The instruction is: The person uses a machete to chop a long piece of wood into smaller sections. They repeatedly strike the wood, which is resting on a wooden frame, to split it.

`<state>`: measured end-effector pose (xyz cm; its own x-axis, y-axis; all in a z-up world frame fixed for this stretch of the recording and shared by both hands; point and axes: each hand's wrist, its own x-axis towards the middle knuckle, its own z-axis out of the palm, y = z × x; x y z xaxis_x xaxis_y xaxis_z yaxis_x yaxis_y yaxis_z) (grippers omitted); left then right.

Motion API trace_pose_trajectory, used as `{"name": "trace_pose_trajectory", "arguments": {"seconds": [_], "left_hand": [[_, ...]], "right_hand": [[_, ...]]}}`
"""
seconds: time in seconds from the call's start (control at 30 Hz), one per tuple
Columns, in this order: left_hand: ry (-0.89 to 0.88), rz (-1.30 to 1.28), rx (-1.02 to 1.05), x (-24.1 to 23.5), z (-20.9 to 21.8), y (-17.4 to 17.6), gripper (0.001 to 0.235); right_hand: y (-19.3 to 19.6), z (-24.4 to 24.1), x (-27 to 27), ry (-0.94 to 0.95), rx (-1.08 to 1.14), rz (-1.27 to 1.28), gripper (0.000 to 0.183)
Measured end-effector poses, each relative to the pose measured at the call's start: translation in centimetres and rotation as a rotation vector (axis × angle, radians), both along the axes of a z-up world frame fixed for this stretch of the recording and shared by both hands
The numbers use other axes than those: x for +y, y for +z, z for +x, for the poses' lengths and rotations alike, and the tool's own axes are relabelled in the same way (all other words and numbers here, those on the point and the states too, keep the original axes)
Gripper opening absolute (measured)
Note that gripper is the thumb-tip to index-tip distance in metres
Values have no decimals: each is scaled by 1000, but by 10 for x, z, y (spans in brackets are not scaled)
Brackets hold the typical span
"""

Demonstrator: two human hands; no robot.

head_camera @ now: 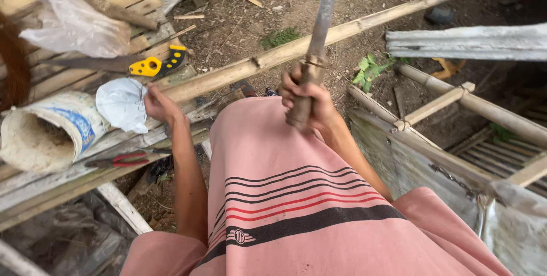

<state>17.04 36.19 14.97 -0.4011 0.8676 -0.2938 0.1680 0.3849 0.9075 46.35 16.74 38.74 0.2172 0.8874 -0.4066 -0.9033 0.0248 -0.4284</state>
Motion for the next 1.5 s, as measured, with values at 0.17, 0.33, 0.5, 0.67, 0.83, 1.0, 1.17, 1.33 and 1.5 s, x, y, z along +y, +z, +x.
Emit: {"name": "trace_pose_trajectory", "arguments": {"seconds": [0.17, 0.33, 0.5, 0.67, 0.83, 1.0, 1.17, 1.33, 1.5], "left_hand": [[2, 218, -178, -8, 46, 115, 49], [19, 506, -685, -29, 101, 224, 55], [158, 769, -634, -47, 135, 290, 72], [-144, 918, -751, -85, 143, 329, 72], [-43, 706, -789, -111, 134, 341, 87], [-274, 835, -617, -109, 123, 331, 84], [-156, 811, -640, -103, 125, 326, 71], [-83, 806, -700, -103, 133, 324, 66], [-162, 804, -683, -102, 137, 317, 64]], "right_hand": [[-11, 25, -12, 174, -1375, -675, 26], [-6, 60, -53, 128, -1687, -585, 26], [-3, 93, -95, -36, -1713, -504, 31], [5, 122, -136, -117, -1432, -495, 22], [-4, 146, -182, -66, -1198, -687, 22], [-25, 155, -202, -17, -1326, -780, 23], [-19, 145, -205, -53, -1585, -687, 23], [1, 138, -208, -205, -1654, -608, 26], [-12, 160, -217, 238, -1618, -897, 32]]}}
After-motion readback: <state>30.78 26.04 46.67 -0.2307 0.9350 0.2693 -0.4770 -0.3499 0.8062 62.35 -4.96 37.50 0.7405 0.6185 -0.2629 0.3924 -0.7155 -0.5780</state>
